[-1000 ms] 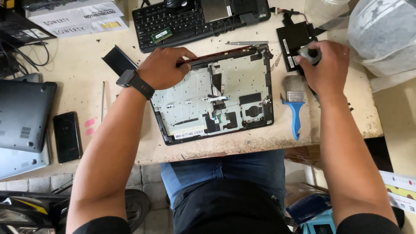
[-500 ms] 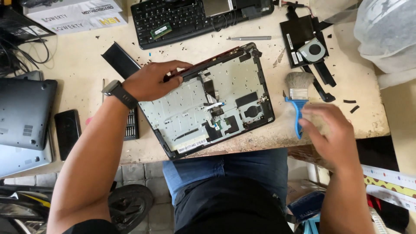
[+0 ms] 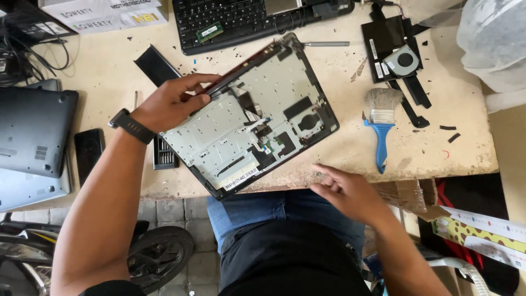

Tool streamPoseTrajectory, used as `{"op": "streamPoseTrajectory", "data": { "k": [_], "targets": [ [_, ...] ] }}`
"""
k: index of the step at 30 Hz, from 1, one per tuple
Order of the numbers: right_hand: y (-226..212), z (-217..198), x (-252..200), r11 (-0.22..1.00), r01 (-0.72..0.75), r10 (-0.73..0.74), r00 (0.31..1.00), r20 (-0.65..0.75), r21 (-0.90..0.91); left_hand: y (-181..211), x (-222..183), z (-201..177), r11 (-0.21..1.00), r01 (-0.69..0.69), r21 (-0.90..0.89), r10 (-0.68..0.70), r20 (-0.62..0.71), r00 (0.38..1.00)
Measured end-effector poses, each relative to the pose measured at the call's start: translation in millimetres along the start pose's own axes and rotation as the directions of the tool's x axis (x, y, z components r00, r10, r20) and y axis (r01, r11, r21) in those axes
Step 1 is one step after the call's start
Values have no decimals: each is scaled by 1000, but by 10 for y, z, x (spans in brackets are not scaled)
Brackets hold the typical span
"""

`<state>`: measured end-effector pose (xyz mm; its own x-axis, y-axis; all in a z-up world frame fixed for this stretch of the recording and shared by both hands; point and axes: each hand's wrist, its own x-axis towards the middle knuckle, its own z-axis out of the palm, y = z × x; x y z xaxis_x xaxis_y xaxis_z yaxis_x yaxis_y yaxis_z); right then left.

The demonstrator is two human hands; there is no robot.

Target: Using a brush to remove dust and debris from the internal components and chassis of a disassembled laptop.

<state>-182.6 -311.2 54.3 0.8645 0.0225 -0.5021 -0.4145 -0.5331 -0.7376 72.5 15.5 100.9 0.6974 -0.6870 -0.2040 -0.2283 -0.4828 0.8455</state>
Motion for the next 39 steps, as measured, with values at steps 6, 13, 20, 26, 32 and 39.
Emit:
{"op": "streamPoseTrajectory", "data": {
  "k": [6, 13, 20, 26, 32, 39],
  "targets": [
    [-333, 180, 188, 986, -20, 10, 998, 63, 164, -204, -225, -21, 994, -34, -104, 21, -122, 992],
    [-275, 282, 481, 940, 113, -134, 990, 43, 322, -492, -255, 61, 979, -118, -166, 73, -255, 964],
    [-462, 15, 514, 884, 268, -214, 961, -178, 383, -66, -336, 390, 953, -174, -249, 55, -423, 904],
    [-407, -183, 527, 893, 319, -229, 929, -290, 316, -22, -351, 826, 903, -212, -374, 6, -483, 876],
    [-45, -254, 591, 906, 318, -199, 903, -380, 281, -127, -346, 1255, 851, -185, -491, -105, -506, 856],
    [185, -314, 654, 967, 222, -169, 927, -336, 126, -358, -288, 1378, 909, 28, -416, -214, -408, 888]
  ]
}}
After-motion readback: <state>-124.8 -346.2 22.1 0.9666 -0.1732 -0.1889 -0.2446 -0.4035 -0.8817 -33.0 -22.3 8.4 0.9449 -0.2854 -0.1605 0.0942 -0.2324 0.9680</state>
